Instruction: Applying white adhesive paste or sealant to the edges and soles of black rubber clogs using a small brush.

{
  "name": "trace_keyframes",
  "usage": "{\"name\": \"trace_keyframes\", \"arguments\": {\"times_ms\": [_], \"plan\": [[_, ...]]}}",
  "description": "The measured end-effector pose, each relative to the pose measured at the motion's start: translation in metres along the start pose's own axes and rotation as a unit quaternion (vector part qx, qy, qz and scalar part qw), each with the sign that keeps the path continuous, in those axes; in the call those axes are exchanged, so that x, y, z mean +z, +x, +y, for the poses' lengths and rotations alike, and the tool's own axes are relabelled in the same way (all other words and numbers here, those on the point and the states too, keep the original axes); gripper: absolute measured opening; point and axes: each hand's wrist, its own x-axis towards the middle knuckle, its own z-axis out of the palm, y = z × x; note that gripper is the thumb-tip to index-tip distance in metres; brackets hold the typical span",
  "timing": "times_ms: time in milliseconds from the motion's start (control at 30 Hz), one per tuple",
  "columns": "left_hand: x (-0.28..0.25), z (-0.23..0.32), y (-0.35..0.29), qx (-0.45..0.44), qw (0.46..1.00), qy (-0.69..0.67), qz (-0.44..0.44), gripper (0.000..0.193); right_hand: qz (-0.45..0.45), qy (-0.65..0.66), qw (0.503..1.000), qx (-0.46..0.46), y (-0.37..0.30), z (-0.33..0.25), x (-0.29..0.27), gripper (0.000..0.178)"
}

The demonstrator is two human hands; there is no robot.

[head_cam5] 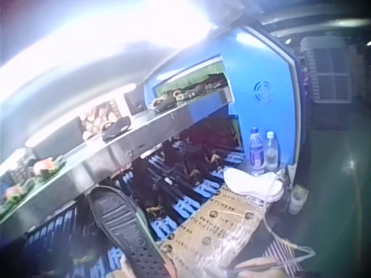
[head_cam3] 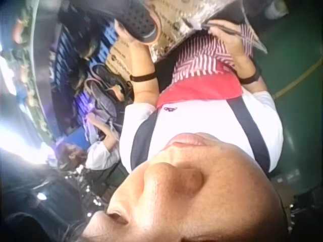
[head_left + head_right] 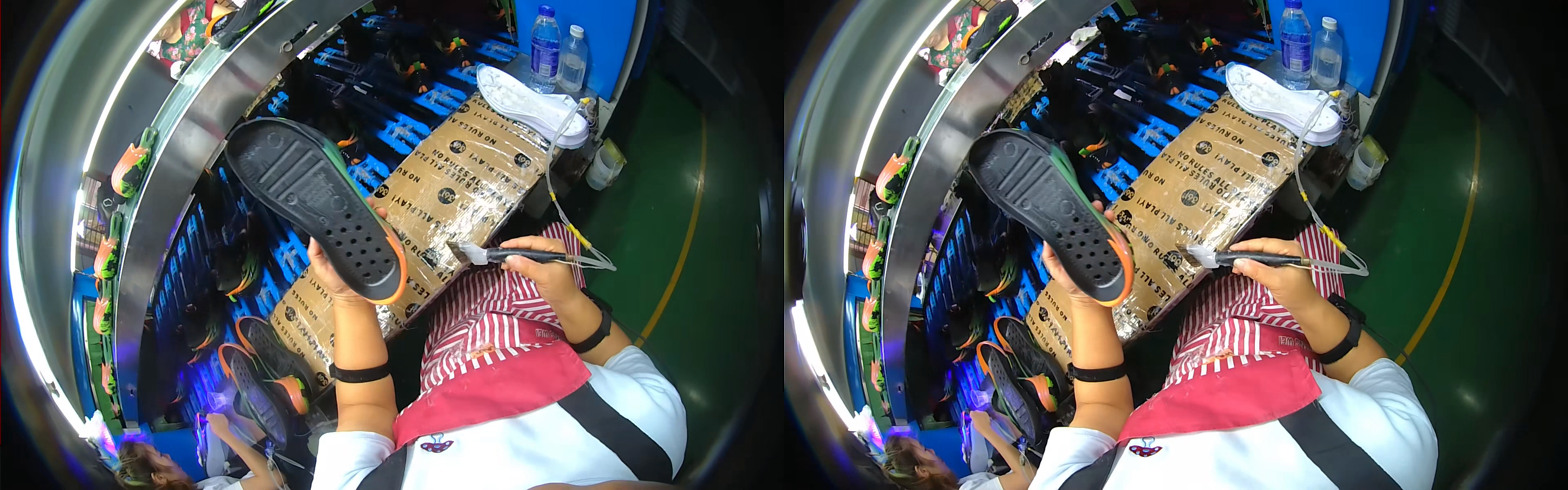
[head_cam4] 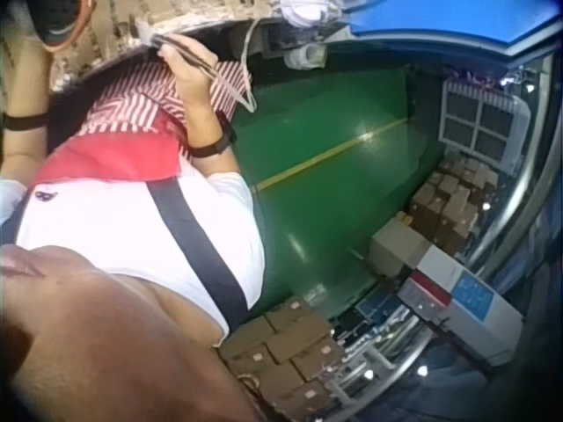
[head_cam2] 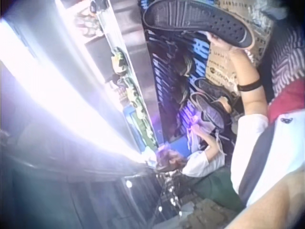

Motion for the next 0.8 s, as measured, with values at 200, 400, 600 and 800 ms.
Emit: {"name": "trace_keyframes", "arguments": {"times_ms": [200, 400, 600, 800], "plan": [[-0.018, -0.041, -0.029, -0.038, 0.997, 0.002, 0.066, 0.066, -0.026, -0.018, 0.999, -0.028, 0.006, -0.019, 0.013, 0.017], [-0.013, -0.07, -0.045, -0.1, 0.99, -0.052, 0.086, 0.061, -0.076, -0.075, 0.989, -0.101, 0.013, -0.037, 0.032, 0.017], [-0.017, -0.081, -0.053, -0.133, 0.985, -0.091, 0.059, 0.06, -0.082, -0.106, 0.988, -0.082, 0.009, -0.033, 0.039, 0.015], [-0.025, -0.082, -0.065, -0.116, 0.985, -0.064, 0.111, 0.056, -0.079, -0.178, 0.973, -0.124, 0.007, -0.018, 0.043, 0.017]]}}
